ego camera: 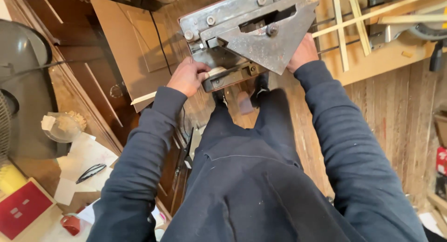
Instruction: The person is using a specialized miter cutter and a circular miter saw to cut thin wood strips or frame molding.
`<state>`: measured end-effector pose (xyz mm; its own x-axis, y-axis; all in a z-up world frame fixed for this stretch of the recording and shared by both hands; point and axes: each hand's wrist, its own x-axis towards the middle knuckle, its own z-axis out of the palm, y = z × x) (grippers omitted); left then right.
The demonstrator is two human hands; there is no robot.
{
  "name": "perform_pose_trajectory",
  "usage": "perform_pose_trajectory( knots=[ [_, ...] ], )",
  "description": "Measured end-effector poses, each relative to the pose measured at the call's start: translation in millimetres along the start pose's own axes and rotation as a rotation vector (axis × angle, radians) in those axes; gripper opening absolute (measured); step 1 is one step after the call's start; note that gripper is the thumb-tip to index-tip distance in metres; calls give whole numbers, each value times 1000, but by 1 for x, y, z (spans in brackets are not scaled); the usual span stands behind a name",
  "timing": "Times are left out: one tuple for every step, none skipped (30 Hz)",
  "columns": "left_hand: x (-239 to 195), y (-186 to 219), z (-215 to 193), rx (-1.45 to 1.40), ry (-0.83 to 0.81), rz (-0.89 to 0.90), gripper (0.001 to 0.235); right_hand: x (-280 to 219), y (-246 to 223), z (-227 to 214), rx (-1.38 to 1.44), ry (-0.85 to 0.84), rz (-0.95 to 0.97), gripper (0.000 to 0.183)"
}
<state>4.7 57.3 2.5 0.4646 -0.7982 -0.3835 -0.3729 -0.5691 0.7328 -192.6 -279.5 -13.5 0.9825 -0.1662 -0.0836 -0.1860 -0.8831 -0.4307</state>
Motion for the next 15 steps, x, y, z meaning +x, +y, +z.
perform_pose_trajectory(
  knots=[
    [-1,0,2,20,30,5,23,-2,6,5,-20,31,-25,28],
    [2,4,-3,20,46,0,23,5,7,1,-22,33,-42,28],
    [4,9,-6,23,32,-7,24,11,8,-4,-16,42,-42,29],
    [-5,14,-3,16,3,-27,24,5,4,-5,0,33,-35,31],
    [-14,16,0,7,4,-45,24,-3,-3,-4,8,16,-44,31],
    [-12,17,-2,12,-4,-60,25,-2,-5,-5,27,22,-34,33],
    [-10,19,-5,16,-12,-75,26,0,-6,-8,46,28,-25,35],
    [-5,13,-5,19,2,-68,26,5,-2,-8,38,38,-35,35],
    [0,7,-4,34,-50,-35,27,9,3,-8,38,66,-36,38],
    [-5,1,1,45,-116,-13,28,5,3,-4,47,79,-28,41],
    [-4,9,-8,42,-116,-17,28,3,0,-6,49,75,-30,41],
    [-3,16,-16,-26,-167,-53,28,1,-3,-8,40,42,0,37],
    [-3,24,-26,-94,-217,-88,29,0,-7,-10,31,9,30,34],
    [-1,13,-22,-91,-208,-87,29,2,-8,-13,30,15,22,34],
    [1,3,-18,-108,-240,-9,29,3,-9,-17,44,13,18,36]
  ],
)
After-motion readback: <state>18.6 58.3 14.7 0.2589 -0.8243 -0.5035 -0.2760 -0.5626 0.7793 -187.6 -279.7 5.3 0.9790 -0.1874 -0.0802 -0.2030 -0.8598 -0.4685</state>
